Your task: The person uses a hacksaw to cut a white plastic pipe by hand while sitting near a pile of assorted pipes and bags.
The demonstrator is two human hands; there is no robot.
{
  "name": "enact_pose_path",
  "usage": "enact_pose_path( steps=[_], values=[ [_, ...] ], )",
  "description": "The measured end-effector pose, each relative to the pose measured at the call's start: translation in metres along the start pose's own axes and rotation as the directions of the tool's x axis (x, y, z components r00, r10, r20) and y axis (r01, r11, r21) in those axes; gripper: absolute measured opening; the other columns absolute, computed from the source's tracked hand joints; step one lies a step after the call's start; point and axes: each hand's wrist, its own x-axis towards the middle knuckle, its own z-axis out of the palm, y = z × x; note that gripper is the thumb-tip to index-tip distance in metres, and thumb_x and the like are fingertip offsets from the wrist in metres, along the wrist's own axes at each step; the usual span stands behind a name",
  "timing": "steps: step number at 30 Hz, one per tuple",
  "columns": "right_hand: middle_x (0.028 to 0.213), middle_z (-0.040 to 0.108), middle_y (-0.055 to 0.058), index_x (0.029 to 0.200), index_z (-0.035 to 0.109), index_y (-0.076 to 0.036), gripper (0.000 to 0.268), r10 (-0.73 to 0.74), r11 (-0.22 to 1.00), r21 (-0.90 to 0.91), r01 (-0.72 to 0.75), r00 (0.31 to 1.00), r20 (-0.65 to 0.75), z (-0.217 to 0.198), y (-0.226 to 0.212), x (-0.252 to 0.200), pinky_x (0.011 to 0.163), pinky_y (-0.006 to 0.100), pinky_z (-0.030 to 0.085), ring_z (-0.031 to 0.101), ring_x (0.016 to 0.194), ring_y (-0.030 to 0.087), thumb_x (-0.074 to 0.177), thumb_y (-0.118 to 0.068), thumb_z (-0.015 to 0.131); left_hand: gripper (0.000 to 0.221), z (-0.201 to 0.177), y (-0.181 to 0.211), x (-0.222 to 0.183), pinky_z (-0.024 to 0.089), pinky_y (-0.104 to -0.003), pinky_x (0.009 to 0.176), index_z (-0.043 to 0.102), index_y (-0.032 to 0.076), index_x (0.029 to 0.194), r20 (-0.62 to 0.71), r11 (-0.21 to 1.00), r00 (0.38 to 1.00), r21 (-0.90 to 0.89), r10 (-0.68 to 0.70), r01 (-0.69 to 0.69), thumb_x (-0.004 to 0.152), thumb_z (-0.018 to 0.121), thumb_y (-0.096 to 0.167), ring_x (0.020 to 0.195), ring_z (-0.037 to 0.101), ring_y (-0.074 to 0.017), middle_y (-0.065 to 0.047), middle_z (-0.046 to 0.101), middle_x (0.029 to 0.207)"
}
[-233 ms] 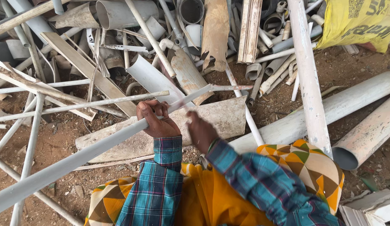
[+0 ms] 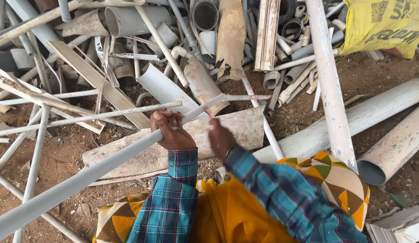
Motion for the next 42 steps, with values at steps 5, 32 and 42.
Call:
enact_pose_path(
  steps=[5,32,42],
  values=[
    [0.083,0.072,0.023,0.127,0.048,-0.008,0.034,0.009,1.000,-0.003,-0.009,0.997,-0.078,0.020,0.018,0.006,0.070,0.057,0.057,0.071,0.078,0.045,0.099,-0.025,0.059,0.037,-0.011,0.006,0.007,0.042,-0.026,0.063,0.057,0.005,0.090,-0.073,0.993,0.994,-0.091,-0.075,0.068,0.111,0.057,0.034,0.065,0.043,-0.0095,0.000,0.044,0.070],
    [0.092,0.073,0.022,0.125,0.048,-0.006,0.030,-0.015,1.000,0.012,0.015,0.999,0.028,-0.026,0.005,0.017,0.072,0.050,0.062,0.075,0.080,0.040,0.100,-0.021,0.056,0.018,-0.016,0.045,0.052,0.060,-0.032,0.065,0.061,0.008,0.100,-0.114,0.985,0.992,-0.152,0.060,-0.078,0.104,0.064,0.025,0.066,0.062,-0.0128,-0.003,0.058,0.073],
    [0.082,0.071,0.023,0.118,0.050,-0.010,0.021,0.003,0.999,-0.035,-0.003,1.000,0.008,-0.017,0.014,0.027,0.071,0.058,0.056,0.071,0.079,0.045,0.104,-0.025,0.053,0.020,-0.033,0.002,0.051,0.058,-0.031,0.067,0.060,0.008,0.105,-0.175,0.991,0.983,-0.117,0.048,-0.069,0.102,0.066,0.027,0.069,0.061,-0.0116,-0.002,0.060,0.079]
  ],
)
